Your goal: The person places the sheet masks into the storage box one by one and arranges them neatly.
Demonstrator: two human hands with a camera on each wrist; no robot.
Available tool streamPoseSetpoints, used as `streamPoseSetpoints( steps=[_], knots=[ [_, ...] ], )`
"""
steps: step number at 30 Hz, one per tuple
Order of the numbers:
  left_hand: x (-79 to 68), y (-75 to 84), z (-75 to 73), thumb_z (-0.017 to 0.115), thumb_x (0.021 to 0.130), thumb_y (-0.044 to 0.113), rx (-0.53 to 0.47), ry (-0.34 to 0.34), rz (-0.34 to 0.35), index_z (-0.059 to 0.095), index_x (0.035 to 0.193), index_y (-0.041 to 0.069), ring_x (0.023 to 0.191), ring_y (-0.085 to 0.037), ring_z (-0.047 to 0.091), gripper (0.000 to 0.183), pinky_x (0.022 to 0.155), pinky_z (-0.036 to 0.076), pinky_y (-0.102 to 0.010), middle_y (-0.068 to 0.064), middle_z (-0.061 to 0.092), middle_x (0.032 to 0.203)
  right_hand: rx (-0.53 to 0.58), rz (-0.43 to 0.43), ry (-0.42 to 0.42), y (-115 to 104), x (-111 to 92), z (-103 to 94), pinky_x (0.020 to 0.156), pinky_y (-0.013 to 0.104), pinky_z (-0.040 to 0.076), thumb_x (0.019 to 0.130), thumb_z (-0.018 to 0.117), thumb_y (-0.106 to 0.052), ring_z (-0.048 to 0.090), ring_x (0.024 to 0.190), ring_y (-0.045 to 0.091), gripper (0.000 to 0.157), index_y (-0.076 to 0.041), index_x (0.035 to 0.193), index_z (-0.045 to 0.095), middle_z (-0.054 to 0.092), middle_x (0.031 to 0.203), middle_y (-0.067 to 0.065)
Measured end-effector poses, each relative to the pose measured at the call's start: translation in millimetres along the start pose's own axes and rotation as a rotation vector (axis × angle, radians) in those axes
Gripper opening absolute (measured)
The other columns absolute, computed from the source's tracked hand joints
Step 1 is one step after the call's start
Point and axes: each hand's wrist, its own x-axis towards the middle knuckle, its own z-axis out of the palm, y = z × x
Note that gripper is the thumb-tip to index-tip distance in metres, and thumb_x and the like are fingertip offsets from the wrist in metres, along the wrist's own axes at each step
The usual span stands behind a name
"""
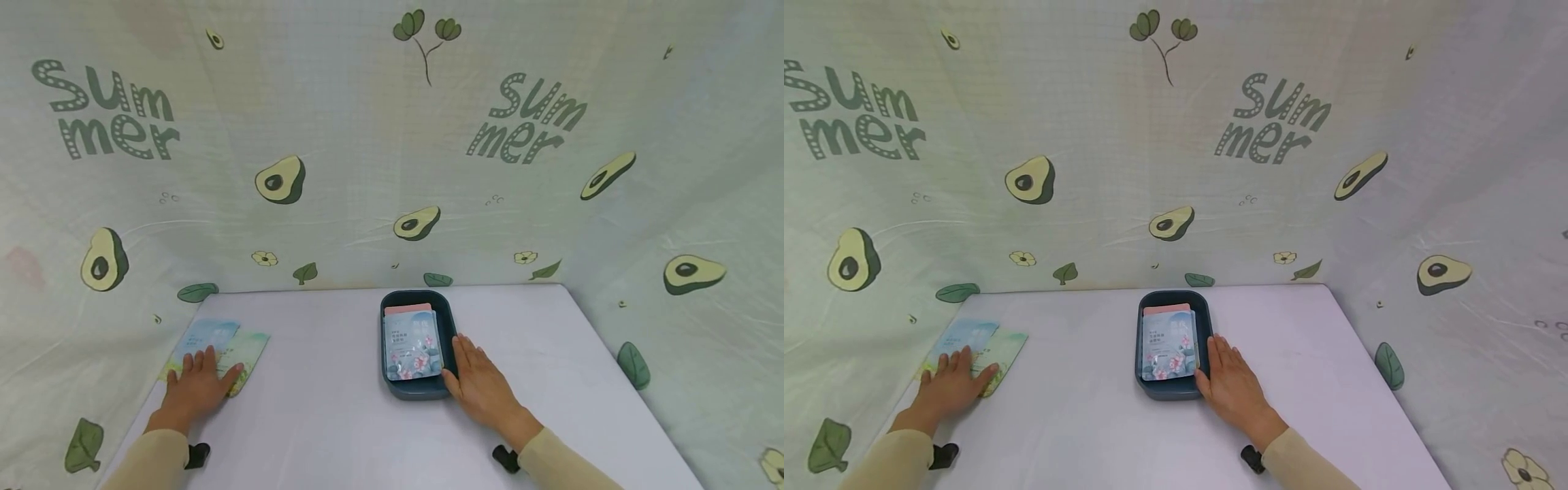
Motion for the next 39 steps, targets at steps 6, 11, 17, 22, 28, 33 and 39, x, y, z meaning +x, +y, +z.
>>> streamPoseSetpoints(
  steps=[6,11,17,22,28,33,39],
  knots=[
    [0.1,18.7,6.0,0.03,0.105,0.073,0.013,0.025,0.026,0.008,0.155,-0.025,0.149,-0.067,-0.003,0.112,0.115,-0.004,-0.082,-0.052,0.005,0.158,0.004,0.004,-0.006,0,0,0.3,0.125,0.055,0.033,0.111,0.049,-0.044,0.035,0.156,0.039,0.074,0.009,0.16,0.032,0.034,0.167,0.027],
    [-5.9,49.7,10.1,0.039,0.11,0.057,0.083,0.05,0.052,0.023,0.153,-0.025,0.15,-0.067,0.008,0.094,0.117,0.007,-0.081,-0.051,0.014,0.158,0.006,0.002,-0.002,-1,0,-0.3,0.124,0.055,0.033,0.112,0.049,-0.043,0.035,0.156,0.039,0.073,0.01,0.16,0.032,0.035,0.166,0.028],
    [-17.5,87.0,23.7,0.048,0.111,0.041,0.11,0.036,0.105,0.029,0.152,-0.024,0.149,-0.066,0.018,0.079,0.118,0.018,-0.078,-0.05,0.02,0.158,0.009,0.008,-0.012,-2,0,-0.8,0.125,0.055,0.033,0.112,0.048,-0.043,0.035,0.156,0.039,0.074,0.01,0.16,0.031,0.034,0.167,0.027],
    [-29.9,121.9,40.5,0.052,0.11,0.025,0.105,0.044,0.163,0.035,0.147,-0.028,0.146,-0.068,0.024,0.066,0.118,0.028,-0.073,-0.054,0.024,0.153,0.007,0.005,-0.012,-2,0,-2.2,0.124,0.055,0.034,0.112,0.048,-0.042,0.036,0.156,0.04,0.073,0.01,0.16,0.033,0.035,0.166,0.028],
    [-40.9,160.3,56.7,0.056,0.108,0.02,0.107,0.06,0.209,0.041,0.143,-0.028,0.144,-0.069,0.03,0.061,0.116,0.033,-0.071,-0.055,0.031,0.149,0.003,-0.001,0.017,-3,-2,-3.7,0.123,0.056,0.035,0.111,0.051,-0.041,0.038,0.154,0.041,0.071,0.011,0.158,0.036,0.037,0.165,0.028],
    [-50.6,187.6,65.1,0.06,0.106,0.018,0.087,0.048,0.237,0.043,0.142,-0.027,0.141,-0.069,0.034,0.06,0.114,0.038,-0.07,-0.056,0.034,0.147,0.01,0.005,0.014,-2,-2,-3.0,0.123,0.056,0.035,0.111,0.051,-0.04,0.038,0.154,0.041,0.071,0.011,0.158,0.036,0.037,0.165,0.028],
    [-52.4,195.3,51.8,0.067,0.1,0.009,0.082,0.109,0.256,0.056,0.14,-0.016,0.134,-0.058,0.053,0.048,0.107,0.049,-0.062,-0.041,0.055,0.142,0.006,-0.002,0.018,-2,-1,-1.1,0.123,0.056,0.035,0.111,0.052,-0.04,0.038,0.154,0.041,0.072,0.011,0.158,0.035,0.037,0.165,0.028]
  ],
)
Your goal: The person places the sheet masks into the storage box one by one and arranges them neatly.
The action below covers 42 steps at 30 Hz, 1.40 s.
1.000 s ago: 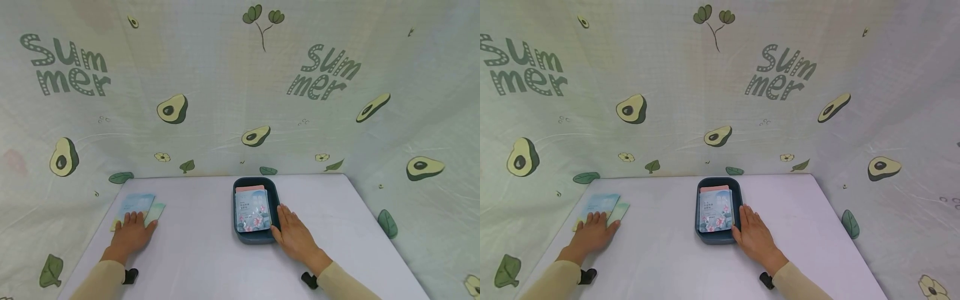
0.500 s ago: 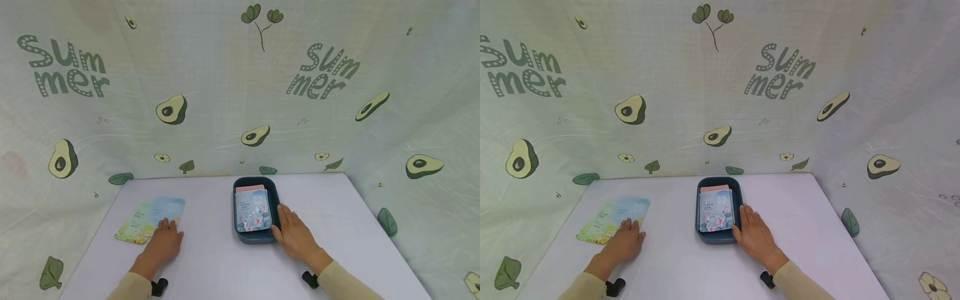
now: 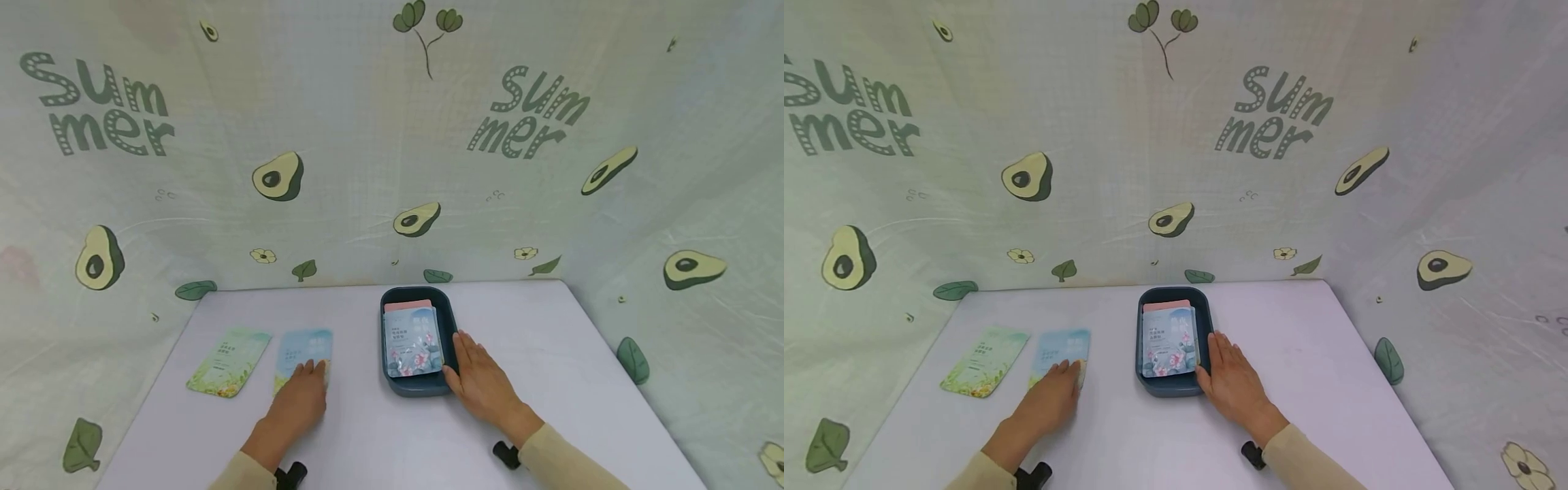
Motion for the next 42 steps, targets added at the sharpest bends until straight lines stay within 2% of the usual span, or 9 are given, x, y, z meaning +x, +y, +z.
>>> streamPoseSetpoints(
  steps=[3,6,11,15,21,27,33,42],
  knots=[
    [10.1,-15.3,-12.5,0.076,0.095,0.01,0.03,0.084,-0.004,0.063,0.137,-0.01,0.123,-0.05,0.061,0.049,0.1,0.054,-0.058,-0.031,0.065,0.132,-0.007,0.001,0.003,0,1,-0.9,0.123,0.055,0.035,0.111,0.052,-0.04,0.038,0.154,0.04,0.072,0.011,0.158,0.035,0.037,0.165,0.028],
    [24.6,-38.1,-23.2,0.085,0.09,0.024,0.053,0.104,0.007,0.06,0.142,-0.006,0.115,-0.046,0.057,0.065,0.095,0.052,-0.059,-0.027,0.064,0.125,-0.007,0.004,0.004,1,1,-1.0,0.123,0.055,0.035,0.111,0.052,-0.04,0.038,0.154,0.04,0.072,0.011,0.158,0.035,0.037,0.165,0.028],
    [45.4,-73.0,-32.4,0.092,0.076,0.053,0.14,0.037,0.083,0.048,0.152,-0.005,0.113,-0.047,0.05,0.106,0.095,0.046,-0.066,-0.025,0.059,0.121,-0.012,0.013,-0.003,-1,0,0.5,0.124,0.055,0.034,0.11,0.052,-0.04,0.037,0.155,0.039,0.071,0.011,0.158,0.036,0.037,0.165,0.028],
    [55.2,-88.0,-33.2,0.091,0.069,0.065,0.206,-0.025,0.082,0.047,0.152,-0.006,0.118,-0.05,0.048,0.118,0.099,0.042,-0.07,-0.027,0.057,0.123,-0.01,0.004,-0.014,-4,2,2.0,0.124,0.054,0.034,0.111,0.051,-0.041,0.037,0.155,0.039,0.072,0.011,0.158,0.036,0.037,0.166,0.027],
    [65.9,-90.3,-33.5,0.089,0.07,0.068,0.213,-0.104,0.072,0.053,0.149,-0.004,0.116,-0.049,0.046,0.113,0.1,0.038,-0.072,-0.027,0.054,0.121,-0.022,0.016,-0.021,-4,1,2.7,0.125,0.053,0.033,0.111,0.05,-0.041,0.036,0.156,0.037,0.071,0.01,0.159,0.035,0.036,0.167,0.026],
    [74.1,-90.3,-25.9,0.091,0.065,0.07,0.209,-0.093,0.049,0.057,0.139,-0.007,0.114,-0.047,0.044,0.112,0.1,0.038,-0.071,-0.026,0.052,0.121,-0.01,0.019,-0.009,-1,0,2.0,0.124,0.053,0.034,0.11,0.052,-0.04,0.038,0.155,0.038,0.071,0.01,0.159,0.036,0.036,0.166,0.027],
    [75.2,-93.3,-21.7,0.095,0.061,0.069,0.187,-0.03,0.024,0.054,0.137,-0.006,0.119,-0.052,0.043,0.114,0.102,0.038,-0.073,-0.031,0.051,0.129,-0.016,0.015,-0.012,-3,0,1.5,0.124,0.054,0.034,0.111,0.052,-0.04,0.038,0.155,0.038,0.071,0.01,0.159,0.036,0.036,0.166,0.027],
    [73.6,-93.6,-24.7,0.096,0.066,0.061,0.168,0.129,0.07,0.045,0.14,-0.003,0.134,-0.057,0.033,0.11,0.109,0.029,-0.075,-0.032,0.043,0.141,-0.013,0.01,-0.003,-2,0,1.0,0.124,0.054,0.034,0.111,0.05,-0.04,0.038,0.155,0.038,0.071,0.01,0.159,0.036,0.036,0.166,0.027]
  ],
)
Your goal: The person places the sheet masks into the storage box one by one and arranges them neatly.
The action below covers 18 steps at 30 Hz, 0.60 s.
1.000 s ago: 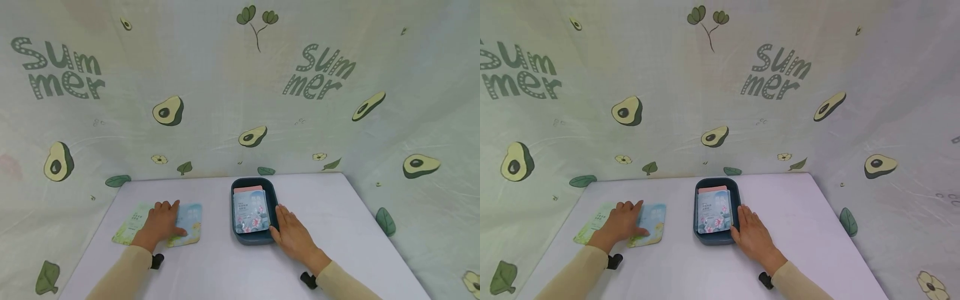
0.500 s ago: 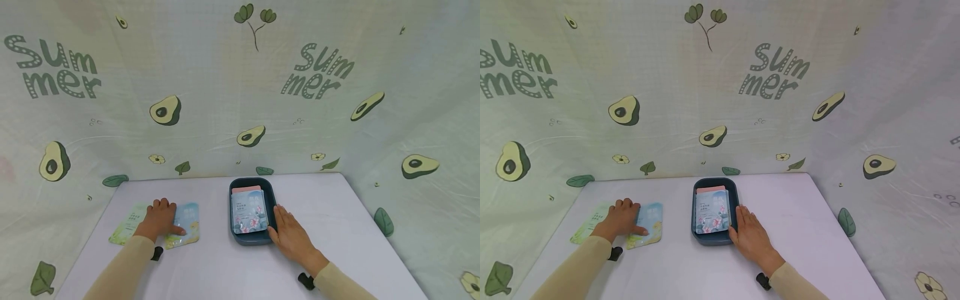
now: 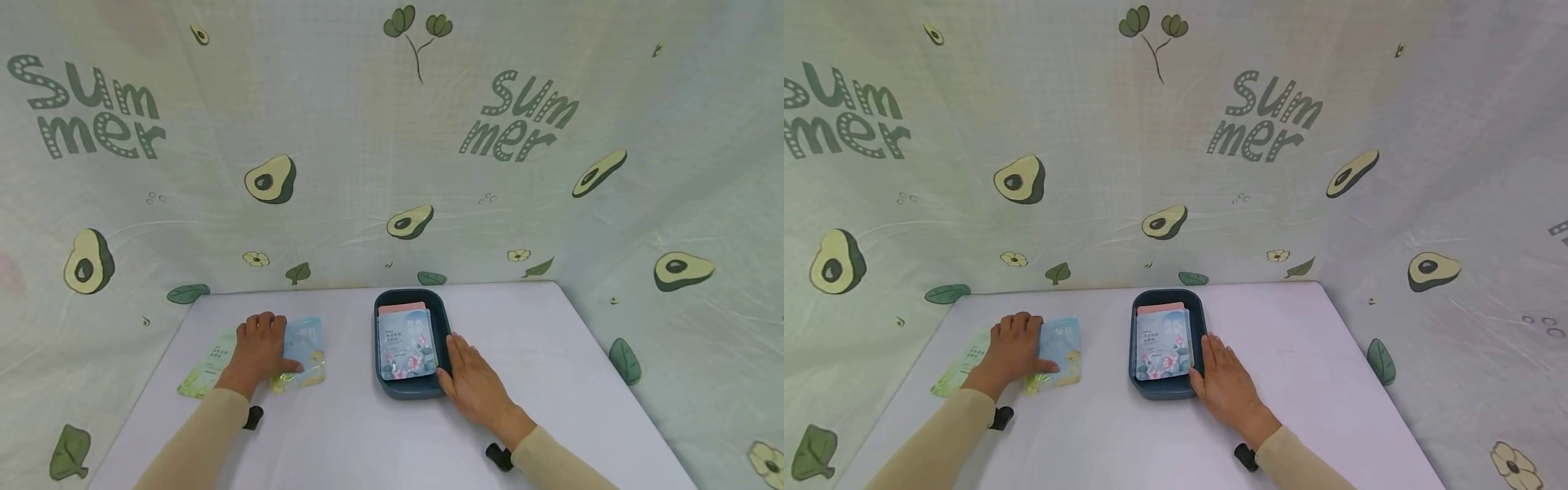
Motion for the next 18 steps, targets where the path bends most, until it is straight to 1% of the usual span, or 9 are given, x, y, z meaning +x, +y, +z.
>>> streamPoseSetpoints(
  steps=[3,6,9,12,15,18],
  knots=[
    [-2.3,-0.2,2.0,0.096,0.069,0.056,-0.003,0.069,0.017,0.041,0.142,-0.002,0.135,-0.056,0.029,0.108,0.11,0.028,-0.073,-0.031,0.039,0.142,0.0,-0.001,0.001,0,0,0.5,0.124,0.054,0.034,0.111,0.05,-0.04,0.038,0.154,0.038,0.071,0.01,0.159,0.035,0.036,0.166,0.027],
    [-4.9,0.5,4.1,0.096,0.073,0.05,-0.016,0.152,0.029,0.039,0.144,0.0,0.133,-0.056,0.029,0.104,0.109,0.029,-0.071,-0.031,0.037,0.142,0.002,0.001,-0.001,1,0,0.9,0.124,0.054,0.034,0.111,0.049,-0.04,0.038,0.155,0.038,0.071,0.01,0.159,0.035,0.036,0.166,0.027],
    [-7.0,1.9,6.9,0.096,0.076,0.043,-0.034,0.23,0.033,0.041,0.145,0.002,0.131,-0.056,0.033,0.097,0.106,0.034,-0.069,-0.032,0.037,0.141,0.003,0.002,0.0,0,1,0.6,0.124,0.054,0.034,0.112,0.049,-0.04,0.038,0.155,0.038,0.07,0.01,0.159,0.035,0.036,0.166,0.028],
    [-8.2,4.9,9.0,0.094,0.079,0.036,-0.056,0.292,0.036,0.044,0.144,0.004,0.126,-0.056,0.041,0.088,0.102,0.04,-0.067,-0.034,0.041,0.138,0.008,0.006,-0.002,0,1,0.3,0.124,0.054,0.034,0.111,0.05,-0.04,0.037,0.155,0.039,0.071,0.01,0.159,0.034,0.036,0.166,0.028],
    [-8.7,7.8,10.4,0.092,0.083,0.03,-0.085,0.336,0.039,0.045,0.143,0.003,0.121,-0.056,0.05,0.08,0.1,0.046,-0.064,-0.036,0.046,0.134,0.01,0.01,-0.005,0,1,1.1,0.124,0.055,0.034,0.111,0.05,-0.039,0.037,0.155,0.039,0.071,0.01,0.159,0.034,0.035,0.166,0.027],
    [-8.7,10.6,11.0,0.087,0.089,0.025,-0.125,0.34,0.031,0.044,0.144,0.004,0.111,-0.05,0.058,0.074,0.092,0.053,-0.059,-0.034,0.05,0.129,0.016,0.013,-0.007,1,2,1.7,0.125,0.055,0.033,0.111,0.05,-0.039,0.036,0.155,0.039,0.071,0.01,0.16,0.033,0.035,0.166,0.027]
  ],
)
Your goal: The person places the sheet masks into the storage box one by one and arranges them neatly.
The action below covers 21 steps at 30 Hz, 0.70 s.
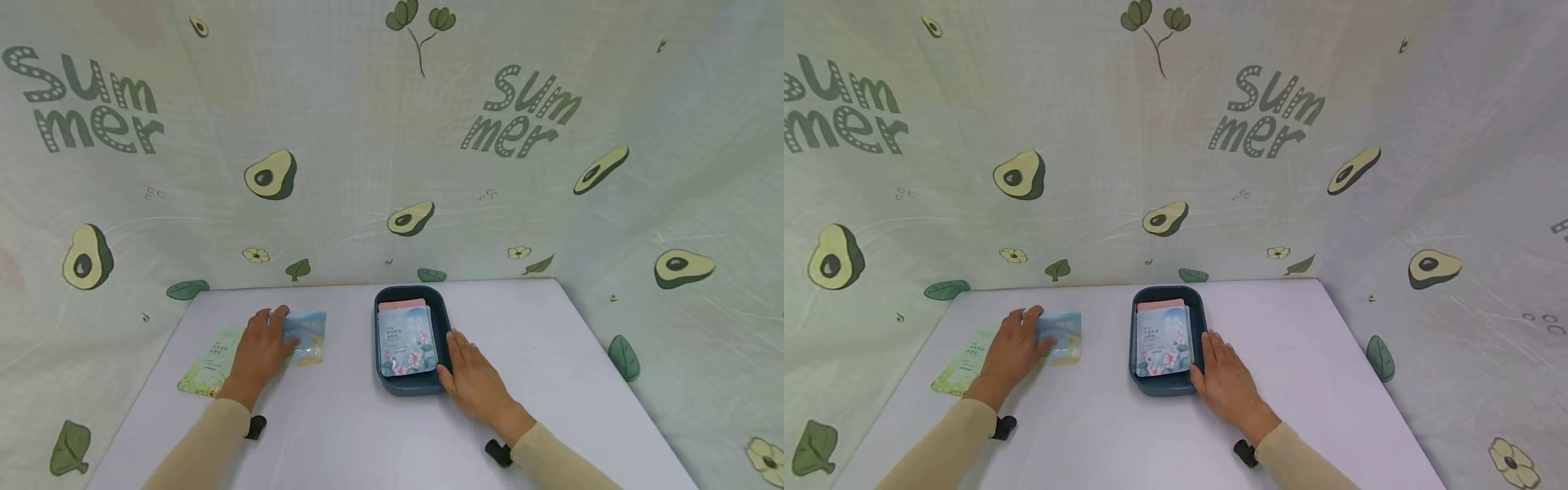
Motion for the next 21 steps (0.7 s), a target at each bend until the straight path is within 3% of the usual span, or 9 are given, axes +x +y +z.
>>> streamPoseSetpoints(
  steps=[5,7,11,13,15,18,21],
  knots=[
    [0.4,3.0,-0.2,0.078,0.096,0.013,-0.081,-0.028,-0.009,0.039,0.146,0.008,0.075,-0.036,0.062,0.064,0.063,0.056,-0.052,-0.027,0.052,0.117,0.004,-0.002,0.004,0,0,-0.1,0.124,0.055,0.033,0.111,0.05,-0.039,0.036,0.155,0.04,0.071,0.01,0.16,0.033,0.035,0.166,0.028],
    [1.5,4.1,-0.7,0.075,0.098,0.008,-0.129,-0.046,-0.019,0.036,0.15,0.009,0.071,-0.036,0.062,0.065,0.062,0.056,-0.053,-0.026,0.052,0.119,0.006,-0.003,0.008,0,0,-0.4,0.124,0.055,0.034,0.111,0.051,-0.038,0.037,0.155,0.04,0.071,0.01,0.16,0.033,0.035,0.166,0.028],
    [6.1,6.8,-3.9,0.069,0.101,0.008,-0.255,-0.121,-0.118,0.02,0.166,0.02,0.104,-0.048,0.067,0.082,0.089,0.056,-0.062,-0.03,0.051,0.141,0.011,-0.004,0.01,-1,0,-2.1,0.124,0.055,0.034,0.111,0.051,-0.038,0.037,0.155,0.04,0.071,0.01,0.159,0.033,0.036,0.166,0.028],
    [8.3,8.7,-6.8,0.067,0.102,0.01,-0.315,-0.149,-0.187,0.012,0.169,0.024,0.114,-0.049,0.066,0.088,0.096,0.052,-0.064,-0.033,0.052,0.147,0.014,-0.002,0.008,-2,0,-2.7,0.124,0.055,0.034,0.111,0.051,-0.038,0.037,0.155,0.039,0.071,0.01,0.159,0.033,0.035,0.166,0.028],
    [9.7,10.3,-9.8,0.067,0.103,0.011,-0.367,-0.17,-0.251,0.008,0.17,0.027,0.108,-0.048,0.069,0.09,0.09,0.055,-0.061,-0.036,0.054,0.144,0.016,0.001,0.003,-2,0,-2.9,0.124,0.055,0.034,0.111,0.051,-0.038,0.037,0.155,0.039,0.071,0.01,0.16,0.033,0.035,0.166,0.028],
    [11.1,12.2,-13.0,0.068,0.103,0.016,-0.424,-0.181,-0.33,0.015,0.168,0.027,0.096,-0.042,0.071,0.084,0.076,0.056,-0.051,-0.036,0.061,0.135,0.02,0.006,-0.004,-1,0,-2.6,0.125,0.054,0.033,0.111,0.051,-0.038,0.036,0.155,0.039,0.071,0.01,0.16,0.033,0.034,0.167,0.027],
    [12.1,12.3,-13.8,0.068,0.104,0.02,-0.475,-0.196,-0.39,0.029,0.163,0.025,0.112,-0.044,0.068,0.072,0.08,0.058,-0.049,-0.032,0.061,0.138,0.017,0.008,-0.011,-1,0,-2.3,0.125,0.054,0.033,0.111,0.05,-0.038,0.036,0.156,0.039,0.071,0.01,0.16,0.032,0.034,0.167,0.027]
  ],
)
